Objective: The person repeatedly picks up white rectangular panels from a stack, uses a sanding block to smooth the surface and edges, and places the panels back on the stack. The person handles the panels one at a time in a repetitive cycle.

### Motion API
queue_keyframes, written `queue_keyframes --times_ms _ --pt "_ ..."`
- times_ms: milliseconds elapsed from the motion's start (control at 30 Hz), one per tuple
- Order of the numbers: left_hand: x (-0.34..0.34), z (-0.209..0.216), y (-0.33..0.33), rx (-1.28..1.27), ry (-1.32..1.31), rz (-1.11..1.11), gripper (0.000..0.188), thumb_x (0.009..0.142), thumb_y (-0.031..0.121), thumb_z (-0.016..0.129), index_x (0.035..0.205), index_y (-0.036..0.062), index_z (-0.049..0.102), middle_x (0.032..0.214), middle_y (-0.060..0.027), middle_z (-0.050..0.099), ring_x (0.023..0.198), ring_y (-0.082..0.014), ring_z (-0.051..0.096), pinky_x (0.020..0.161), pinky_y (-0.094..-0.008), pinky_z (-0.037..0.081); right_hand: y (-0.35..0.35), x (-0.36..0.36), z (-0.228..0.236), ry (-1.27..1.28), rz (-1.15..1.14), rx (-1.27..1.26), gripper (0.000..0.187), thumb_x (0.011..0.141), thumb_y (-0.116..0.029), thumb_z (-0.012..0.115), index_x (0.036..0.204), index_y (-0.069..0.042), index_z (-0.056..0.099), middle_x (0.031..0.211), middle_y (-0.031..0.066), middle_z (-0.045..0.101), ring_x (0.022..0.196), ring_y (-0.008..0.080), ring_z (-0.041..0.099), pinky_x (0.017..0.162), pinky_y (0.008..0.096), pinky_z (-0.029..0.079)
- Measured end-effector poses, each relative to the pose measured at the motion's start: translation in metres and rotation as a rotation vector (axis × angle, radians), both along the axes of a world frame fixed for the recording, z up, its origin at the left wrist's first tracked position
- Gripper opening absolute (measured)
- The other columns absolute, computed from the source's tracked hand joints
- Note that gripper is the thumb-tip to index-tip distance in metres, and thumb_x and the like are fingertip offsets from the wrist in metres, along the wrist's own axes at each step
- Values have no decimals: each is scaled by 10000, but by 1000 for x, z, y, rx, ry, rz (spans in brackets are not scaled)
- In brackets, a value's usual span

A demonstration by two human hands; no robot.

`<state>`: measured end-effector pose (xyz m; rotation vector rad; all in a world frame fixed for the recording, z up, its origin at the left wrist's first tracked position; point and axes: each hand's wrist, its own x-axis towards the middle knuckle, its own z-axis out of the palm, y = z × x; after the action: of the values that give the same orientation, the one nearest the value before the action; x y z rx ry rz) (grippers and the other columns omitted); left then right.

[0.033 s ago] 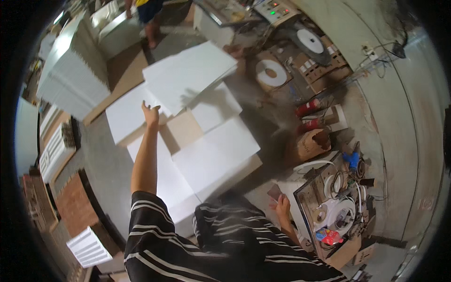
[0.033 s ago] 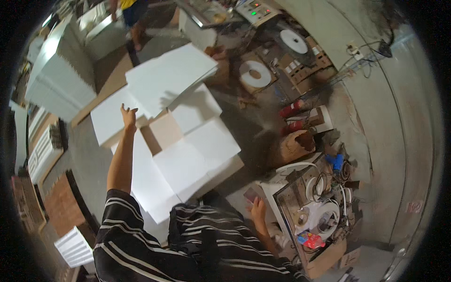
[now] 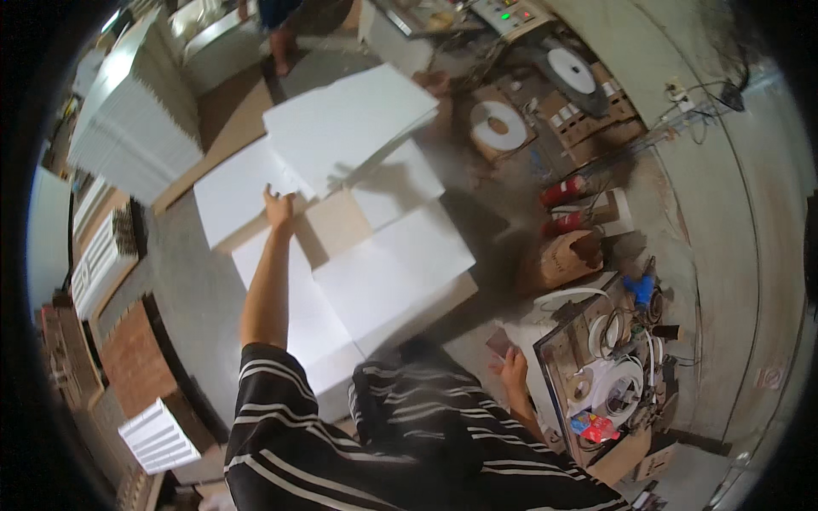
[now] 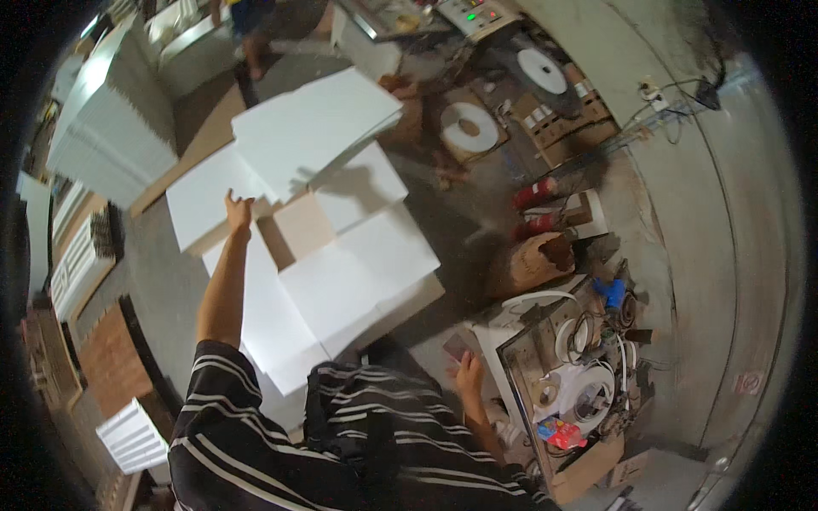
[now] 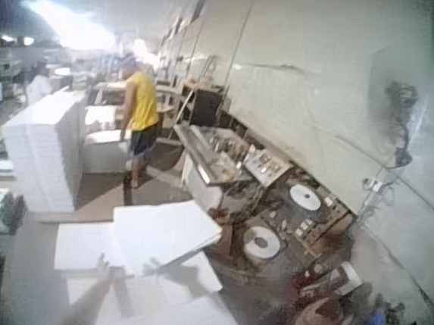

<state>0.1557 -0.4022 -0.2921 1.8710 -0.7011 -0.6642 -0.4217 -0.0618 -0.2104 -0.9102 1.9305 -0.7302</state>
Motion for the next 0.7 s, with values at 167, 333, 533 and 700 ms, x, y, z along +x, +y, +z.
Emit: queue_keyframes --times_ms 167,333,533,700 --pt "-43 -123 161 503 117 -120 695 713 180 745 1330 -10 490 1252 -239 593 1194 -360 549 1021 -399 434 5 -7 -5 -45 111 29 375 1047 -274 387 1112 72 514 935 159 680 595 245 695 467 280 531" --pt "-109 -189 274 846 83 -317 725 725 290 746 1318 -52 507 1323 -277 538 1253 -392 512 1045 -412 430 28 -24 -19 277 271 154 426 1037 -277 420 1204 99 533 1040 211 672 658 254 704 511 310 538" --pt "-161 -214 317 832 195 -243 836 741 276 746 1419 -34 367 1309 -289 541 1233 -380 535 1034 -398 438 57 -34 2 177 281 362 445 1042 -274 412 1311 79 447 967 195 667 653 241 706 512 309 534" --pt "-175 -228 319 779 484 -152 704 763 226 732 1361 -30 463 1233 -245 606 1156 -330 588 967 -371 466 68 -32 16 77 145 513 432 1047 -296 401 1270 71 448 924 180 668 656 235 710 522 311 543"
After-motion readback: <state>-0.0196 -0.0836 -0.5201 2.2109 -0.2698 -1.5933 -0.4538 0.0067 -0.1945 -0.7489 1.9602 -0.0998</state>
